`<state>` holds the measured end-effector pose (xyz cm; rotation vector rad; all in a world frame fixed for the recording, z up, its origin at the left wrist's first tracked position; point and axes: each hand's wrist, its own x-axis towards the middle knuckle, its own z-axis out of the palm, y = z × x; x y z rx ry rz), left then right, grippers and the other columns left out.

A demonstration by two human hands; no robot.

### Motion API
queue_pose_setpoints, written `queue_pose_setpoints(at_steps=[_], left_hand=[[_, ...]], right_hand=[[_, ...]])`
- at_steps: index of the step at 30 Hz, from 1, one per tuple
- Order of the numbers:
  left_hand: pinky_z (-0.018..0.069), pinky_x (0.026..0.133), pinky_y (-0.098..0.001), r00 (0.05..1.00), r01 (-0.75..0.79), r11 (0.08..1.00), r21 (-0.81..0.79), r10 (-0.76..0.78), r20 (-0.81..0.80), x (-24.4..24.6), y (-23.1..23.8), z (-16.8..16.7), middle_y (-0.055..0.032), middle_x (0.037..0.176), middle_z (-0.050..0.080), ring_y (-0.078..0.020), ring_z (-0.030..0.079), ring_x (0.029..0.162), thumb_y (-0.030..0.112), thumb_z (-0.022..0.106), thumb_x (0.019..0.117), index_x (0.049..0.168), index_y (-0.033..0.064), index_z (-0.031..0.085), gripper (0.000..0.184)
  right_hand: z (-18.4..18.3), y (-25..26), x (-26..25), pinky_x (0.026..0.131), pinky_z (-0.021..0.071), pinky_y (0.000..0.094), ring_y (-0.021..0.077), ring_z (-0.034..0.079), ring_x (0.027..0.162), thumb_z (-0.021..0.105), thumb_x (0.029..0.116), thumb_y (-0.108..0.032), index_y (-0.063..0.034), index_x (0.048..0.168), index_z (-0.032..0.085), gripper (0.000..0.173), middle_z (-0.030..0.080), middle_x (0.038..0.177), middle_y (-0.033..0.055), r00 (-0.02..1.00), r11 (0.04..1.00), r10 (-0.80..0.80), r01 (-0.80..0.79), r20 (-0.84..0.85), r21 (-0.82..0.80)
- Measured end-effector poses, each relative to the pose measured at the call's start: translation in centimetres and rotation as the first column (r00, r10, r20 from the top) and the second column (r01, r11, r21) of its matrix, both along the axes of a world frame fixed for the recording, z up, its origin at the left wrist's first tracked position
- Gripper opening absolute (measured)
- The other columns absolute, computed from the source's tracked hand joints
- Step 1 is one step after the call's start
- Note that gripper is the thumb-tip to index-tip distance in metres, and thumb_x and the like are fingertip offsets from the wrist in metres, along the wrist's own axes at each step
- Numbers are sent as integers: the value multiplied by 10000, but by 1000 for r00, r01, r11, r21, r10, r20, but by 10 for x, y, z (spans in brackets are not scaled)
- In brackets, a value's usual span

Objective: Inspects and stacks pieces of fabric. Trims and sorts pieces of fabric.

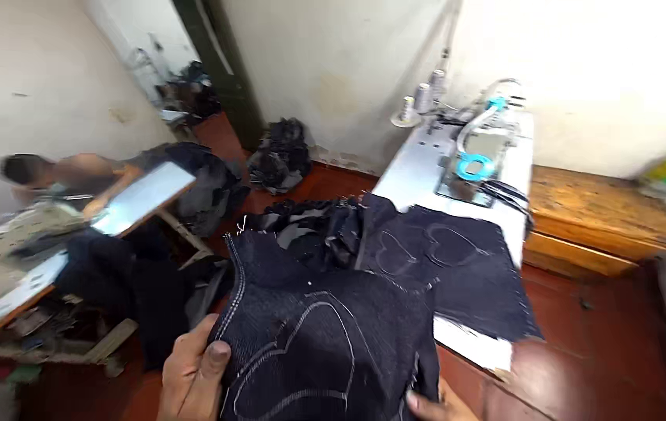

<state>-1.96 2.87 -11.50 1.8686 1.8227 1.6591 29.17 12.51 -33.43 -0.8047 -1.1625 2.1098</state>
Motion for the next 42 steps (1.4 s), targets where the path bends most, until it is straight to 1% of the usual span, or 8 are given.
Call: queue_pose_setpoints(at_steps=[7,16,22,29,35,37,40,42], left_hand=[[559,833,-126,956,292,956,-24,-291,33,-22,122,-118,147,977,743,121,661,925,399,467,1086,1178,190,709,333],[540,1014,-337,978,198,939,-281,-206,-1,34,264,-170,-250,1234,695,-213,711,1127,191,516,1038,1407,-160,496,510],[573,840,-513,999,-43,687,-726,26,-35,69,331,-256,-215,965,688,-348,701,841,148,508,1050,1621,-23,-14,793],[577,634,-502,947,-319,694,-645,262,-187,69,322,-266,-122,780,675,-285,650,617,216,702,941,1589,-61,231,847],[619,676,-379,943,-316,780,-540,320,-90,11,282,-269,-145,995,691,-188,694,762,265,669,964,1461,-141,366,709],[601,781,-514,905,-409,576,-708,355,-234,-13,243,-282,-220,1013,712,-327,726,868,202,586,1009,1281,-119,553,422],[477,1082,-571,992,-104,3,-995,70,-104,-37,211,-332,-199,1471,549,-381,583,1304,205,572,1027,1457,72,543,452],[431,1146,-531,994,47,61,-997,-100,41,-29,202,-373,-199,1563,449,-375,491,1403,183,648,989,1494,100,521,527]], right_hand=[[36,76,127,756,634,312,88,731,837,698,891,-163,-109,1091,700,207,763,948,-32,740,792,-586,435,331,428],[146,299,173,733,502,695,413,678,802,853,851,-153,5,963,735,227,698,829,228,221,729,-652,-84,726,680],[28,436,108,832,499,743,543,646,1049,869,831,-324,-24,1195,681,508,680,1102,316,62,847,-442,-301,895,439],[-77,347,-26,879,548,634,410,690,1061,640,917,-645,-256,1549,465,762,677,1265,196,353,870,-252,-325,901,370],[-87,328,-49,826,555,630,440,677,1064,669,882,-668,-374,1610,333,855,623,1327,231,281,836,-166,-469,945,286],[-77,331,-51,848,550,629,446,661,1114,698,887,-614,-323,1632,288,899,614,1348,229,255,815,-162,-510,953,275],[-75,336,-53,889,537,628,437,652,1151,702,886,-620,-325,1641,260,924,615,1367,216,196,797,-121,-566,973,213],[-80,341,-53,884,532,646,439,657,1138,695,848,-699,-385,1636,244,961,615,1377,207,142,804,-90,-574,986,156]])
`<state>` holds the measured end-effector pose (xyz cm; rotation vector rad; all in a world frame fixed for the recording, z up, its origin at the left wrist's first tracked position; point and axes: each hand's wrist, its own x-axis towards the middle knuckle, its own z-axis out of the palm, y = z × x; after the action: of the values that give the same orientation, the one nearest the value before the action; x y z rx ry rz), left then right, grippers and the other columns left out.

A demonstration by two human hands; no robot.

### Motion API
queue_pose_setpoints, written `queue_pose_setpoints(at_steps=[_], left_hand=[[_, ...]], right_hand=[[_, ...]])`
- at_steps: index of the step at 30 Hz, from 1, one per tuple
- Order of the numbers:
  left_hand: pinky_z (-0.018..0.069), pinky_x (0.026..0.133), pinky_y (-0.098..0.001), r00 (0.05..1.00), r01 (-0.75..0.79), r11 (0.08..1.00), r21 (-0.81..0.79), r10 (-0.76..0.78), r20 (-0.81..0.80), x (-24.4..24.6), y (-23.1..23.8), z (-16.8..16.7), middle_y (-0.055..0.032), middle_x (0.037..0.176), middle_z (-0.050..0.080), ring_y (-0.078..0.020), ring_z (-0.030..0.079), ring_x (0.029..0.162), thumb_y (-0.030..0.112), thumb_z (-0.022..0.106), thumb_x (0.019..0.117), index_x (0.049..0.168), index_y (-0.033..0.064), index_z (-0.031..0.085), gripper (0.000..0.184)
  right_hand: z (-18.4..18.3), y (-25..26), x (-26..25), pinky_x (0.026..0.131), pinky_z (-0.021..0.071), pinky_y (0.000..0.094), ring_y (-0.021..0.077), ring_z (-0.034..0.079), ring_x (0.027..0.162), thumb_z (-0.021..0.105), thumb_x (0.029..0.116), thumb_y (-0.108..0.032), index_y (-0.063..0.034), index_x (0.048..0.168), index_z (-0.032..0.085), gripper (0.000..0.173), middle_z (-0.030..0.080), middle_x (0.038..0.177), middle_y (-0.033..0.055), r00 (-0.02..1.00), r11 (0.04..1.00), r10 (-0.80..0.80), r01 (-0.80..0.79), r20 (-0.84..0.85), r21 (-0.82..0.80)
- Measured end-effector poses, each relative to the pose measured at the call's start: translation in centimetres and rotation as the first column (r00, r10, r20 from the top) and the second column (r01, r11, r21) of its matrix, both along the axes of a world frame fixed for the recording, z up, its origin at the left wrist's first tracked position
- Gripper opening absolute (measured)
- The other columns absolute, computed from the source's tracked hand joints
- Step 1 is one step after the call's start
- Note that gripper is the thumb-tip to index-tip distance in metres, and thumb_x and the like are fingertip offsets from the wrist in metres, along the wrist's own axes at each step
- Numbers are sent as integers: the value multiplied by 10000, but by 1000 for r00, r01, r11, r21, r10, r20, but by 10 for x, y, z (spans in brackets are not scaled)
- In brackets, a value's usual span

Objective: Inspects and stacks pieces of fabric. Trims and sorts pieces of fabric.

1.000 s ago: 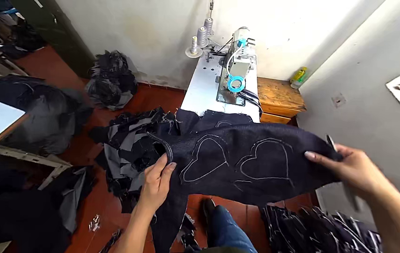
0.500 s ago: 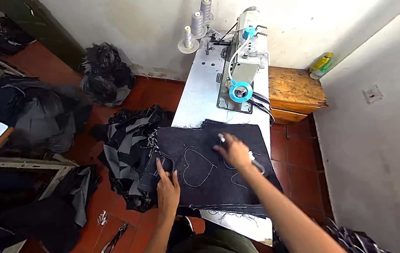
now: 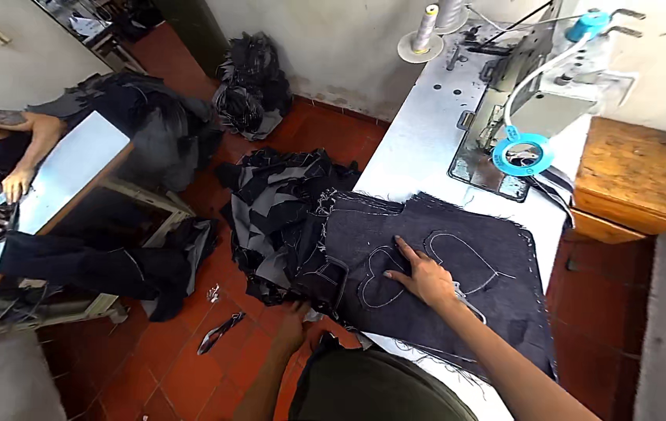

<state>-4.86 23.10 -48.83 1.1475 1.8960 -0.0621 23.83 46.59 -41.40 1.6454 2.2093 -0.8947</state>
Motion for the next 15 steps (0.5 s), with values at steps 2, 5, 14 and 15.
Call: queue_pose_setpoints(at_steps=[2,5,14,15], left_hand=[[334,1202,-550,994,82,996,28,-84,71,14,9,-19,-244,1601,369,-400,359,1488,260,697,964,1463,54,544,562],[221,1243,-563,956,292,956,-32,-291,20,27,27,-23,-225,1549,459,-384,346,1494,465,627,992,1411,60,600,584],[539,949,-549,994,71,963,258,-91,64,-13,-51,44,-188,1071,720,-360,700,1033,622,728,847,1304,47,592,747],[544,942,-542,992,74,949,306,-101,75,-11,-55,55,-175,1074,718,-349,702,1021,629,700,870,1356,65,568,756]], right_hand=[[4,5,-5,900,519,657,453,641,1165,726,809,-717,-415,1635,218,1015,609,1385,221,998,999,-39,41,44,-36],[6,6,-10,938,513,641,456,632,1181,780,786,-676,-389,1646,185,1084,618,1356,248,994,995,-89,91,70,-37],[68,-74,-24,962,511,616,488,636,1155,510,1075,-353,91,1267,576,487,648,1185,327,973,952,-211,183,92,246],[79,-99,-29,933,523,622,483,654,1122,450,1093,-289,68,1218,620,416,663,1156,317,983,972,-129,99,130,213]])
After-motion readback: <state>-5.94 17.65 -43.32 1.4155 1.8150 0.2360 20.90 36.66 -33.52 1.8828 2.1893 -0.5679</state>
